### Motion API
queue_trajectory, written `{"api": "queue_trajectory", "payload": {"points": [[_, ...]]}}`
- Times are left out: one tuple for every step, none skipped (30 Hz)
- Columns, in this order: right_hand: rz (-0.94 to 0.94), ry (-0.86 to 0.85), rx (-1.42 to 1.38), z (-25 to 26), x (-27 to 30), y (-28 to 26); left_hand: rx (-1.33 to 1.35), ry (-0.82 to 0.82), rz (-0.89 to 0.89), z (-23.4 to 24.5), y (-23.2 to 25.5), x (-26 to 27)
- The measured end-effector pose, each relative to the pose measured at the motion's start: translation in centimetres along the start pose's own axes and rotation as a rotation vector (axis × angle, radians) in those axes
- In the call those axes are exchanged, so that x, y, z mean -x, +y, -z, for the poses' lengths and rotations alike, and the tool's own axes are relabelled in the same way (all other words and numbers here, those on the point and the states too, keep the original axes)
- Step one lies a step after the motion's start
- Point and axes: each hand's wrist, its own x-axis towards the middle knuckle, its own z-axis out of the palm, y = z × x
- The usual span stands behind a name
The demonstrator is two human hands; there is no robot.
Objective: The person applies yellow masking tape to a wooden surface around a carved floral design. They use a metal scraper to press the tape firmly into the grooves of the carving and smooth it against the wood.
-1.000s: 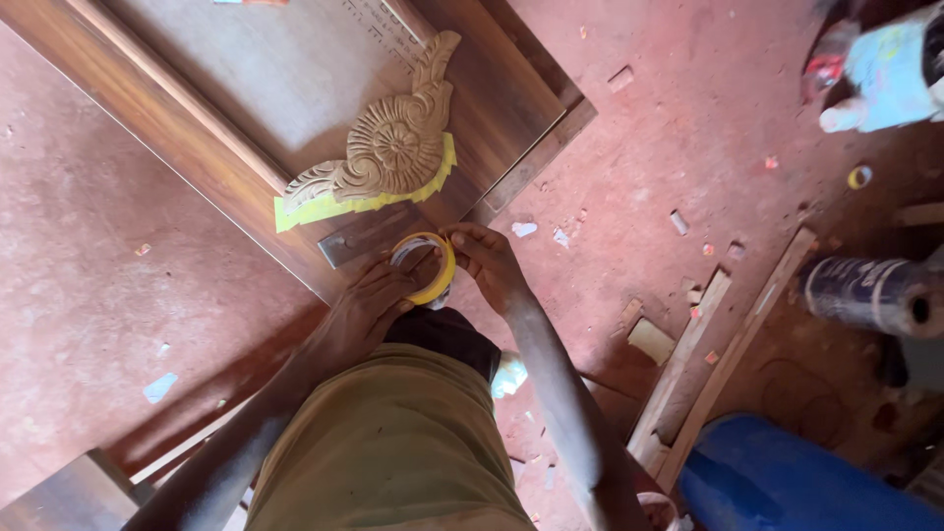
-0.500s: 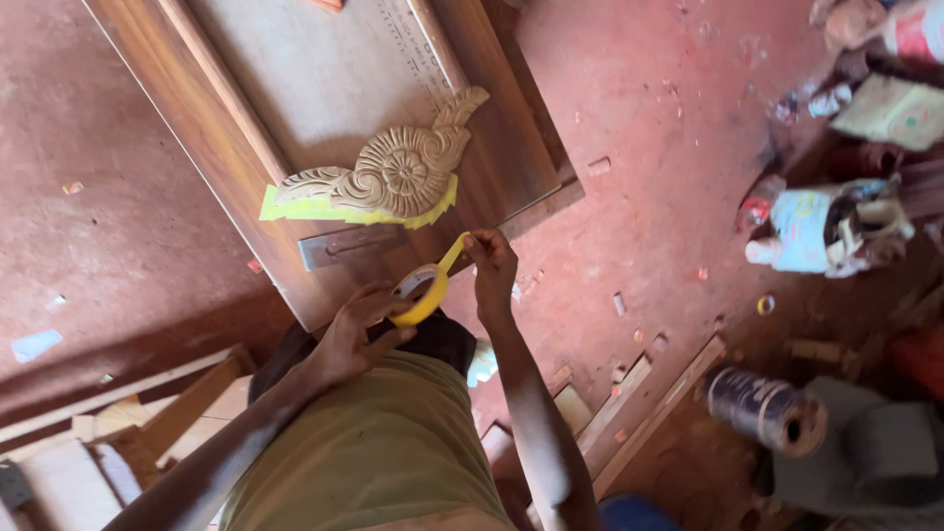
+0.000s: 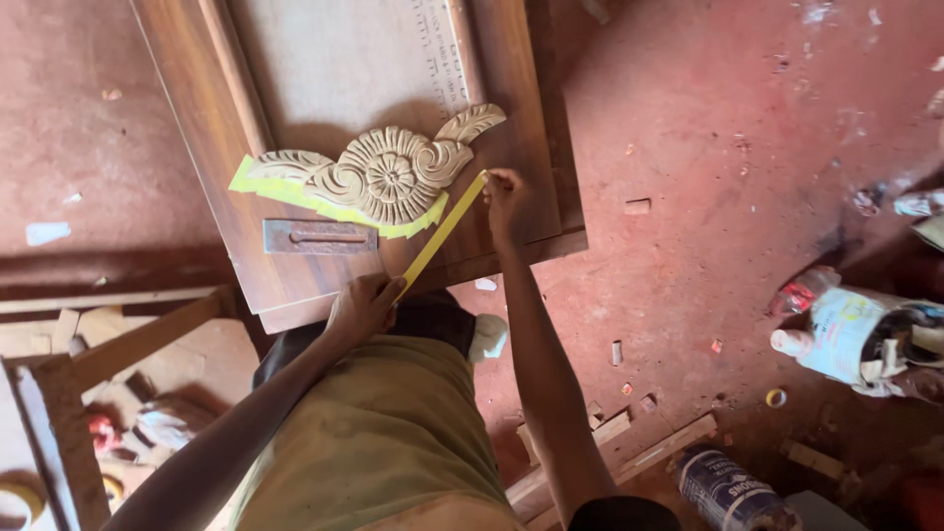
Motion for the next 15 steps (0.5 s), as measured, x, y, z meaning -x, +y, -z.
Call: {"api": "queue_trajectory", "payload": {"points": [[-0.032,-0.012,0.027,0.2,-0.8,0.0,0.013,0.04,-0.014,-0.6,0.3,-0.5],[-0.038,-0.008,-0.016,0.2,-1.1,-0.2,-0.04,0.071,-0.031,-0.9,0.4,-0.8],[-0.045,-0.006,-0.058,-0.1,-1.1,-0.7,-0.091,0.103,-0.045,-1.0,0.4,-0.9],[-0.052,-0.003,-0.099,-0.3,-1.1,-1.3,-0.143,0.135,-0.058,-1.0,0.4,-0.9],[-0.046,0.006,-0.079,-0.5,-0.8,-2.1,-0.189,0.195,-0.075,-0.9,0.3,-0.9],[-0.039,0.015,-0.059,-0.5,-0.6,-2.9,-0.237,0.255,-0.092,-0.6,0.3,-0.9],[-0.028,0.032,-0.04,-0.6,-0.5,-3.9,-0.288,0.31,-0.116,-0.3,0.6,-1.1],[-0.041,0.041,-0.034,-0.9,-0.2,-4.8,-0.308,0.383,-0.188,0.1,0.8,-1.1],[-0.052,0.055,-0.028,-1.4,0.2,-5.5,-0.329,0.453,-0.264,0.5,1.2,-1.1],[-0.063,0.068,-0.021,-1.9,0.6,-6.2,-0.349,0.523,-0.34,0.9,1.6,-1.1],[-0.054,0.089,0.017,-2.2,0.9,-6.8,-0.347,0.514,-0.338,1.2,1.9,-1.1],[-0.044,0.108,0.055,-2.4,1.4,-7.3,-0.345,0.504,-0.337,1.5,2.2,-1.0],[-0.035,0.128,0.09,-2.6,1.7,-7.6,-0.344,0.496,-0.335,1.7,2.5,-0.8],[-0.03,0.154,0.132,-2.9,2.0,-7.9,-0.362,0.479,-0.341,1.7,2.8,-0.6],[-0.024,0.184,0.172,-3.3,2.1,-8.0,-0.383,0.461,-0.349,1.8,2.9,-0.4]]}}
